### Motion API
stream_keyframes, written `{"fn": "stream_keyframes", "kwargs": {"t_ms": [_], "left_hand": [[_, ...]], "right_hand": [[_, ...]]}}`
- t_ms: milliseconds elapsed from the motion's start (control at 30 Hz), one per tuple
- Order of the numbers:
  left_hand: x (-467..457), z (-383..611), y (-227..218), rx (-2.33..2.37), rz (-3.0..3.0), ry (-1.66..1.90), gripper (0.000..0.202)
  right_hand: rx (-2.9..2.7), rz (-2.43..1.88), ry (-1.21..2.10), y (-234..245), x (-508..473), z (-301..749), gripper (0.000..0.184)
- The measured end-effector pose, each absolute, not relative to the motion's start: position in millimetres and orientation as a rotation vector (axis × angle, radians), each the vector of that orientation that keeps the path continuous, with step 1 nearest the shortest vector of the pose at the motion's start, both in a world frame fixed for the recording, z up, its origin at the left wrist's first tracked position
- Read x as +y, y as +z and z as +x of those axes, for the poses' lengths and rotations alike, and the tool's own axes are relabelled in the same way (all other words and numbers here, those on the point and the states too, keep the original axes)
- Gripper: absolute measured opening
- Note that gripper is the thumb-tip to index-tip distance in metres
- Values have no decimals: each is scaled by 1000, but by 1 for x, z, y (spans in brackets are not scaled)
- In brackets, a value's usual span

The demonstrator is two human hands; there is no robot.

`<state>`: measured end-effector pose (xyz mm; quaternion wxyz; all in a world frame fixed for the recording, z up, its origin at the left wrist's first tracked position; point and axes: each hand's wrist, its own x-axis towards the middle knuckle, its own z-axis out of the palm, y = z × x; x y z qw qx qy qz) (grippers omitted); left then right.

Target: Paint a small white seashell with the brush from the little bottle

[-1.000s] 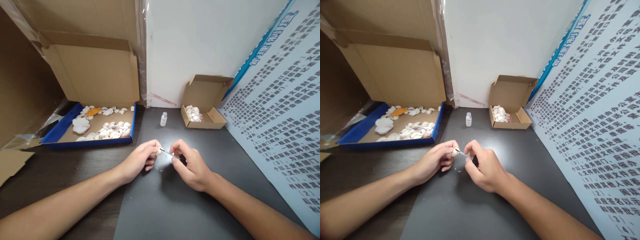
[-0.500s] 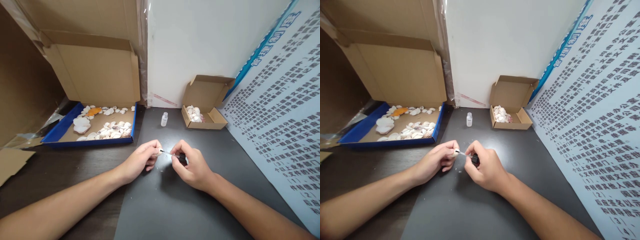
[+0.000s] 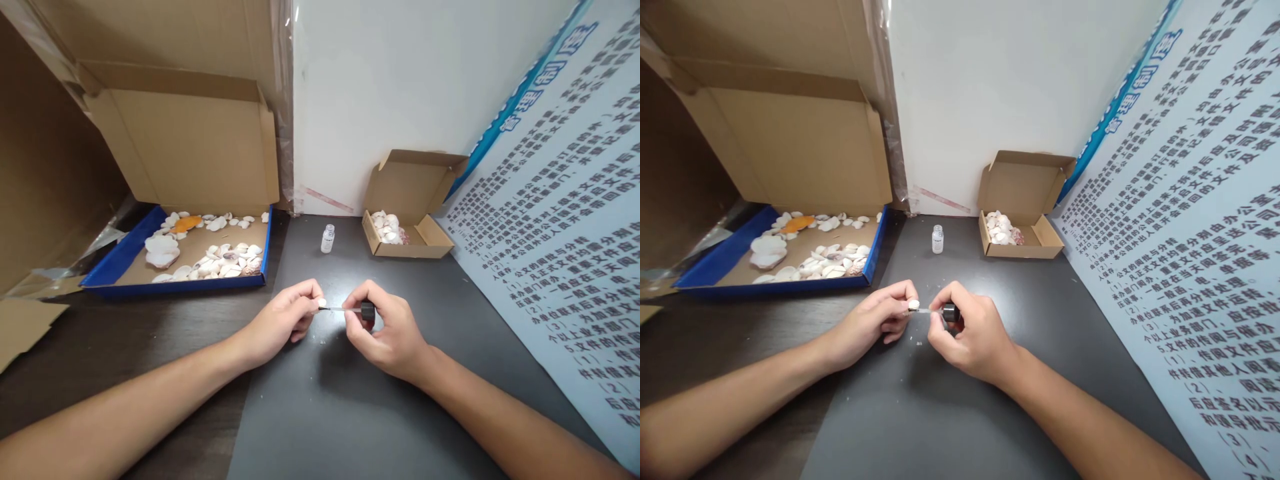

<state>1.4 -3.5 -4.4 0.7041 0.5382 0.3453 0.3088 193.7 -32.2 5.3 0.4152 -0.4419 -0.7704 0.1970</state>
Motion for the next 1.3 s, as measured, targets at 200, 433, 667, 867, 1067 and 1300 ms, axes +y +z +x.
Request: {"fn": "stream_keyframes", "kwargs": {"t_ms": [200, 433, 667, 867, 1067, 1300], "left_hand": [[-4, 2, -4, 782, 1214, 693, 18], [-4, 2, -2, 785, 1226, 708, 12], [-3, 2, -5, 793, 1232, 718, 13], [-3, 2, -4, 798, 1267, 718, 12], [-4, 2, -5, 810, 1295, 708, 18], [-4, 2, -4, 810, 1325, 714, 19]], "right_hand": [[-1905, -1270, 476, 6, -28, 196, 6], [-1928, -1148, 487, 8, -31, 196, 4], [-1908, -1179, 488, 8, -30, 196, 5], [-1917, -1217, 458, 7, -28, 196, 4], [-1886, -1238, 402, 8, -25, 197, 6], [-1933, -1171, 467, 8, -28, 196, 4]]}}
